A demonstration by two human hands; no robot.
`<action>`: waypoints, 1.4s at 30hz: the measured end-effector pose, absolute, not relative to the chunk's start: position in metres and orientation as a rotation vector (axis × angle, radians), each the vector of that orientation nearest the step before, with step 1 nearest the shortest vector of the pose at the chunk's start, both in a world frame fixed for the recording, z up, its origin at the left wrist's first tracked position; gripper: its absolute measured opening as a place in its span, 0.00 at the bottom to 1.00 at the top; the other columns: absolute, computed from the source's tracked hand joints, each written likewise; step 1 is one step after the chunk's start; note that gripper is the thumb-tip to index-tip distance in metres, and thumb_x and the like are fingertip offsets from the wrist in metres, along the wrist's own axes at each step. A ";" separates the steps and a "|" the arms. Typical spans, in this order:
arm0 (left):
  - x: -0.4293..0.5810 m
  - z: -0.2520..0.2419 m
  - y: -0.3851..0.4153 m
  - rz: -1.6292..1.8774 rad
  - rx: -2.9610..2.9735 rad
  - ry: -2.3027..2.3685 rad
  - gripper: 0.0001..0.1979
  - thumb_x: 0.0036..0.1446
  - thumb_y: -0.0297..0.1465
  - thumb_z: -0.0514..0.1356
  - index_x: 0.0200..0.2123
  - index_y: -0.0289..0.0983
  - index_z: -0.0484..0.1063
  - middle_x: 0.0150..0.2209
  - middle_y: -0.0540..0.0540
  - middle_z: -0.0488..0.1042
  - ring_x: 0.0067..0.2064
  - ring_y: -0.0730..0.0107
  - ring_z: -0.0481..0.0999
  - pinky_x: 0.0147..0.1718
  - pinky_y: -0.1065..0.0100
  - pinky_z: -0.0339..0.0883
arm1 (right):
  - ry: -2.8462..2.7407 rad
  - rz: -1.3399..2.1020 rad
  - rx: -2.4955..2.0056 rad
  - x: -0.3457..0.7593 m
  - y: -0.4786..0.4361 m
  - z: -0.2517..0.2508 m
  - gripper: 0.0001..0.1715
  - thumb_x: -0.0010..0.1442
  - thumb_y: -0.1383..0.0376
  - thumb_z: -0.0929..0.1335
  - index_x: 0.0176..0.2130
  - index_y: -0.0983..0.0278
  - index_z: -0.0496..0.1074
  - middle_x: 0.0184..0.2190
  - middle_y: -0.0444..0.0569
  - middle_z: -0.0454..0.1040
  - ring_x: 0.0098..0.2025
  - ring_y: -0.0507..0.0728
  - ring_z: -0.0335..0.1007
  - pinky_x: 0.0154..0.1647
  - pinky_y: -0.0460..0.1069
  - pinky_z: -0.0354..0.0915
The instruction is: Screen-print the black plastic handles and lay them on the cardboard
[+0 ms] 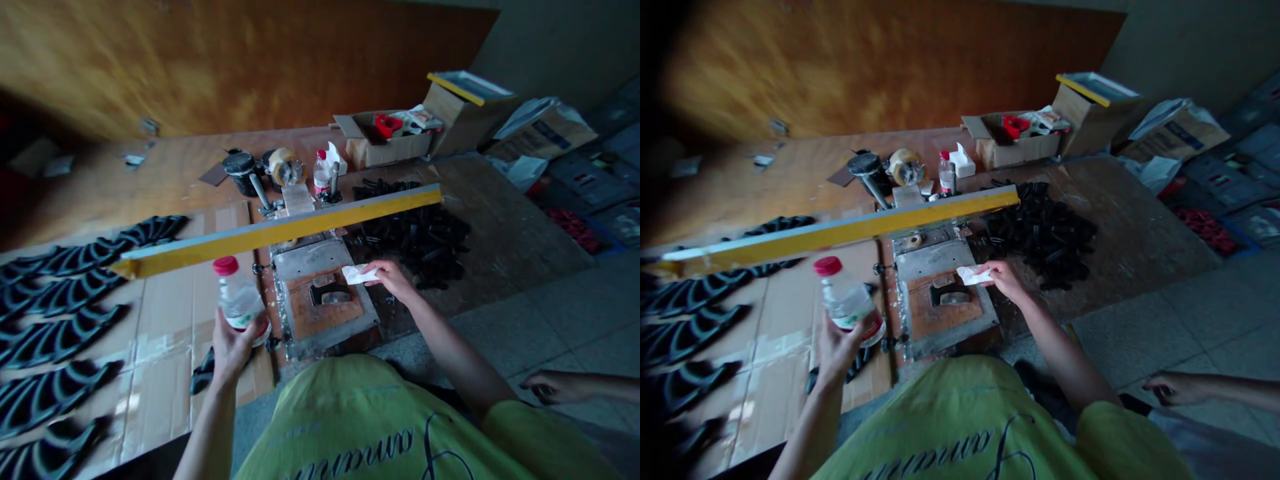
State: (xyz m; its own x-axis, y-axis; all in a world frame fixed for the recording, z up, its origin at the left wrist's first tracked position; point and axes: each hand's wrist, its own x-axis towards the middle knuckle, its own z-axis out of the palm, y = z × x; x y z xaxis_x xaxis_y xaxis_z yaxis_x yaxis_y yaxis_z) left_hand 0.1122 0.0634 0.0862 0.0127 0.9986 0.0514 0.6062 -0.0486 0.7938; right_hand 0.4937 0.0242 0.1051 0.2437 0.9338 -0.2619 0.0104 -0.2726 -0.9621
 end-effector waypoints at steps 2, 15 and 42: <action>0.126 0.092 0.057 0.800 1.835 1.641 0.30 0.49 0.50 0.65 0.47 0.37 0.65 0.39 0.44 0.75 0.39 0.58 0.78 0.37 0.61 0.73 | -1.006 1.201 -1.490 0.492 0.022 0.115 0.11 0.47 0.60 0.71 0.29 0.64 0.79 0.35 0.48 0.79 0.39 0.58 0.74 0.40 0.51 0.73; 0.180 0.136 0.073 0.373 2.911 1.285 0.25 0.52 0.36 0.64 0.54 0.39 0.67 0.45 0.40 0.75 0.45 0.52 0.75 0.41 0.57 0.71 | -1.195 0.952 -1.447 0.478 0.022 0.108 0.15 0.53 0.55 0.72 0.37 0.62 0.71 0.36 0.47 0.78 0.40 0.57 0.76 0.43 0.50 0.68; 0.202 0.202 0.102 -0.167 3.191 1.058 0.20 0.54 0.28 0.62 0.51 0.43 0.69 0.44 0.42 0.74 0.47 0.53 0.72 0.40 0.57 0.66 | -0.679 1.204 -1.200 0.448 0.024 0.100 0.26 0.44 0.48 0.78 0.38 0.61 0.78 0.39 0.48 0.79 0.43 0.60 0.75 0.49 0.56 0.72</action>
State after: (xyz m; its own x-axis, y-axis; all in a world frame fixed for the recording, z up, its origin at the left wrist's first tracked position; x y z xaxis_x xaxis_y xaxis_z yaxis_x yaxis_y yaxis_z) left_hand 0.2018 0.1023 0.2016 0.8000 0.5996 -0.0228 0.5775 -0.7798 -0.2416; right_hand 0.4483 0.0241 0.0997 0.2836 0.9413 -0.1831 -0.3303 -0.0834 -0.9402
